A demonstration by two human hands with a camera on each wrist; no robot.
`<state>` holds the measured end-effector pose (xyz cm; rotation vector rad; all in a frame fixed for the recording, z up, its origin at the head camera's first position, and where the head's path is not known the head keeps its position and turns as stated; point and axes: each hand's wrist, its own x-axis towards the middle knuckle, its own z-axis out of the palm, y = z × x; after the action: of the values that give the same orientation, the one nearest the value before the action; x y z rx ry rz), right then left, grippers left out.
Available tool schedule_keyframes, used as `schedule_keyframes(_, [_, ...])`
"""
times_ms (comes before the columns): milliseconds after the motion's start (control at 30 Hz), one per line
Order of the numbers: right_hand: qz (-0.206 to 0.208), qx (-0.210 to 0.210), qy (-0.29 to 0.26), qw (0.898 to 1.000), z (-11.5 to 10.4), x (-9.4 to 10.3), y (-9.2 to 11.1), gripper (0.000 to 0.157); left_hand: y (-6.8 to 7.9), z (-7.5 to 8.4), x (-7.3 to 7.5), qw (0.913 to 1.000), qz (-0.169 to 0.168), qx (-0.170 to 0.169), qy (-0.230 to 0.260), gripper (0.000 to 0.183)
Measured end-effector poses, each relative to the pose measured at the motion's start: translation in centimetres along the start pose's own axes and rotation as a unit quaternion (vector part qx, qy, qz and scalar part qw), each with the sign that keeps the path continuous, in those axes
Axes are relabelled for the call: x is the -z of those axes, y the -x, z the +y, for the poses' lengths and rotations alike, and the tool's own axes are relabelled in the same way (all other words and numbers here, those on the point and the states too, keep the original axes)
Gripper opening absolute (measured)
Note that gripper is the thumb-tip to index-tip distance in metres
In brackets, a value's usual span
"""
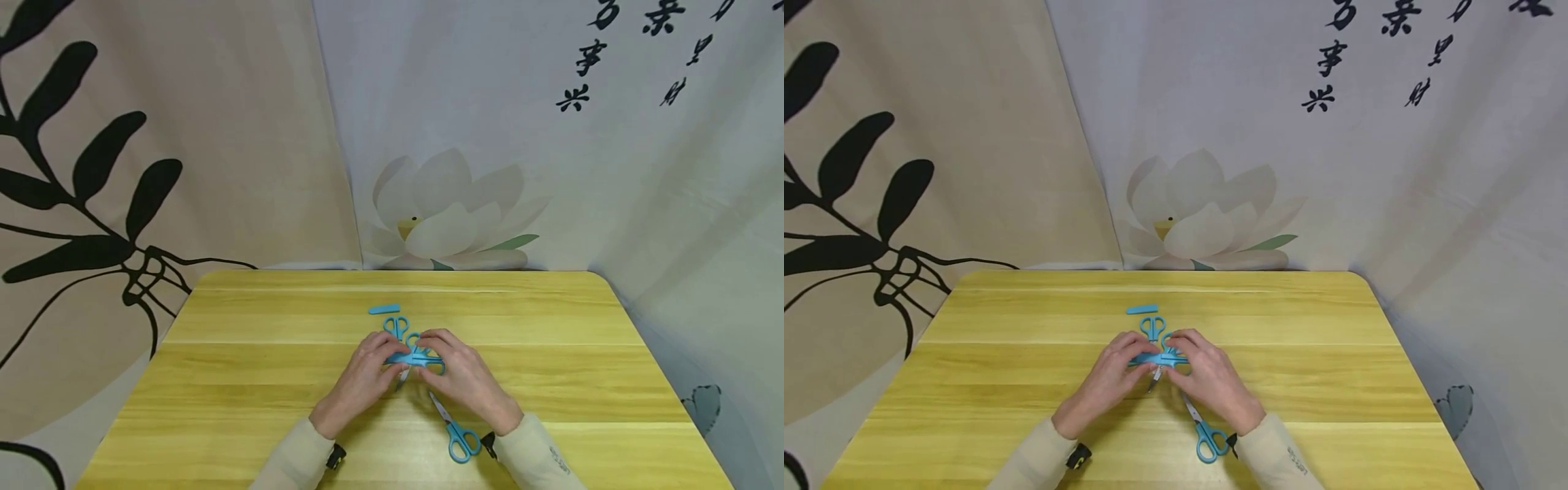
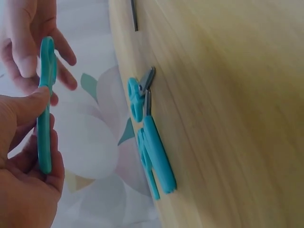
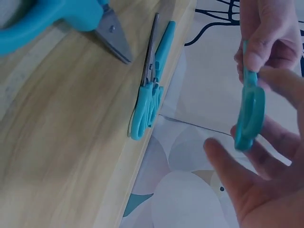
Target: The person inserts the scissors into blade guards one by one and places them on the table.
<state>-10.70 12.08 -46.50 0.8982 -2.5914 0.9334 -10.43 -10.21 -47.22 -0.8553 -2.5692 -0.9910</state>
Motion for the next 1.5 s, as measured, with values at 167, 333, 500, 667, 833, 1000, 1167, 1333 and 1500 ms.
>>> schedule_keyframes(167, [-0.011,-0.056,-0.004,0.998,0.3,1.0,0.5,0.055,0.7,-0.9,1.0,0.9996,0.013,0.026,-0.001,0.020])
schedule_keyframes(333, [-0.011,-0.079,0.005,0.997,1.4,2.2,1.1,0.059,1.4,-2.5,2.4,0.9965,0.013,0.082,0.009,0.019])
schedule_keyframes(500, [-0.019,-0.107,0.008,0.994,2.4,2.9,1.8,0.064,1.7,-4.2,3.9,0.9933,0.018,0.113,0.009,0.019])
schedule_keyframes(667, [-0.022,-0.104,0.020,0.994,3.1,3.1,2.3,0.065,1.7,-6.2,5.2,0.9900,0.017,0.140,0.010,0.018])
schedule_keyframes(833, [-0.023,-0.101,0.025,0.994,3.5,3.3,2.6,0.064,1.7,-8.0,6.1,0.9895,0.015,0.143,0.020,0.019])
schedule_keyframes(1000, [-0.024,-0.100,0.026,0.994,3.6,3.4,2.7,0.063,1.6,-9.9,6.8,0.9885,0.007,0.148,0.028,0.019])
schedule_keyframes(1167, [-0.024,-0.097,0.028,0.995,3.8,3.5,2.7,0.062,1.4,-11.7,7.2,0.9834,-0.010,0.175,0.046,0.019])
schedule_keyframes(1333, [-0.024,-0.096,0.030,0.995,3.8,3.6,2.7,0.062,1.1,-13.2,7.5,0.9780,-0.033,0.200,0.050,0.019])
schedule_keyframes(1500, [-0.026,-0.097,0.037,0.994,3.9,3.6,2.7,0.061,0.7,-14.3,7.4,0.9739,-0.045,0.215,0.056,0.018])
